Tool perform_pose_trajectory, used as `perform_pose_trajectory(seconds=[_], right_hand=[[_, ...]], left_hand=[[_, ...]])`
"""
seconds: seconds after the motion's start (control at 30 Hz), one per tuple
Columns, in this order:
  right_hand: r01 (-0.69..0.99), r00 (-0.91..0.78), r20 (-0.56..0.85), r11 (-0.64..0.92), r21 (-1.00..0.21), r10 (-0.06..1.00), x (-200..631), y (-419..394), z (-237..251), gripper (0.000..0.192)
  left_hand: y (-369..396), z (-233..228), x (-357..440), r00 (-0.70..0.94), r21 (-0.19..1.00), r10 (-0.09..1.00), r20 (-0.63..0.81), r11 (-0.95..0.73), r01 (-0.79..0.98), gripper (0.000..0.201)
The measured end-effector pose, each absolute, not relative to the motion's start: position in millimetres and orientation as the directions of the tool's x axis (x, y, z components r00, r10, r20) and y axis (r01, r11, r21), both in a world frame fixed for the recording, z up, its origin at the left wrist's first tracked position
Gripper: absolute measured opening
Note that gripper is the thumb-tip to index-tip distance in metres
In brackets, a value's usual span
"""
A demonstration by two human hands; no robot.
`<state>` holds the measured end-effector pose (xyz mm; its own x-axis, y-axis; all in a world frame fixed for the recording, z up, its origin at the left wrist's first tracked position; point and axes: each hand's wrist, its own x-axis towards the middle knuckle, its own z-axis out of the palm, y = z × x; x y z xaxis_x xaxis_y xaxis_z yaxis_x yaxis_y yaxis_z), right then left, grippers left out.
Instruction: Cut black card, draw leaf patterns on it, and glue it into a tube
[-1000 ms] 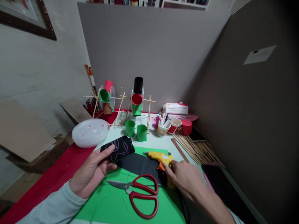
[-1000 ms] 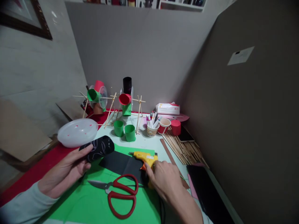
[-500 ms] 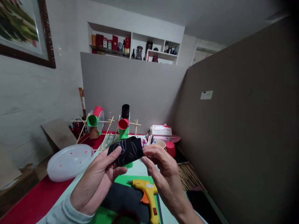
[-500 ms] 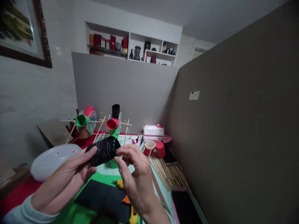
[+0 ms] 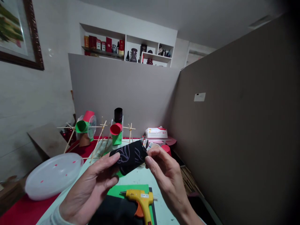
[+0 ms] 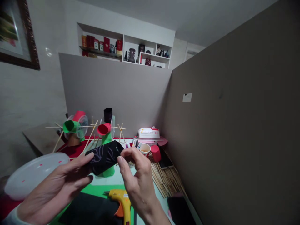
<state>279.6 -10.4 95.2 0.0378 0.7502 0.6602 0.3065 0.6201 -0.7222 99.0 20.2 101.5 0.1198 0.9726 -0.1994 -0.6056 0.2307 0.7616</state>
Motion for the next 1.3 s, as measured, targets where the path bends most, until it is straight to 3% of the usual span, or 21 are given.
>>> perform_pose_trajectory(seconds=[0.3, 0.53, 0.67, 0.9, 1.03, 1.3], right_hand=[[0.435, 0.094, 0.680, 0.585, -0.685, 0.727, 284, -8, 98, 0.016], [0.570, 0.093, 0.689, 0.529, -0.629, 0.719, 282, -3, 93, 0.014], [0.580, 0.093, 0.685, 0.520, -0.627, 0.722, 280, -4, 91, 0.016], [0.549, 0.111, 0.660, 0.508, -0.664, 0.743, 274, -5, 87, 0.016], [0.504, 0.123, 0.633, 0.501, -0.703, 0.765, 270, -6, 84, 0.016], [0.483, 0.165, 0.617, 0.482, -0.731, 0.770, 267, -7, 81, 0.017]], left_hand=[[37, 92, 96, 0.271, 0.780, 0.942, -0.198, 0.318, -0.539, 0.041], [38, 94, 95, 0.231, 0.787, 0.942, -0.244, 0.332, -0.520, 0.038], [36, 97, 94, 0.174, 0.794, 0.934, -0.311, 0.356, -0.493, 0.020], [35, 92, 101, 0.205, 0.920, 0.975, -0.090, 0.160, -0.358, 0.033], [33, 87, 106, 0.210, 0.945, 0.975, -0.073, 0.135, -0.299, 0.036], [33, 85, 107, 0.129, 0.919, 0.988, -0.084, 0.126, -0.373, 0.035]])
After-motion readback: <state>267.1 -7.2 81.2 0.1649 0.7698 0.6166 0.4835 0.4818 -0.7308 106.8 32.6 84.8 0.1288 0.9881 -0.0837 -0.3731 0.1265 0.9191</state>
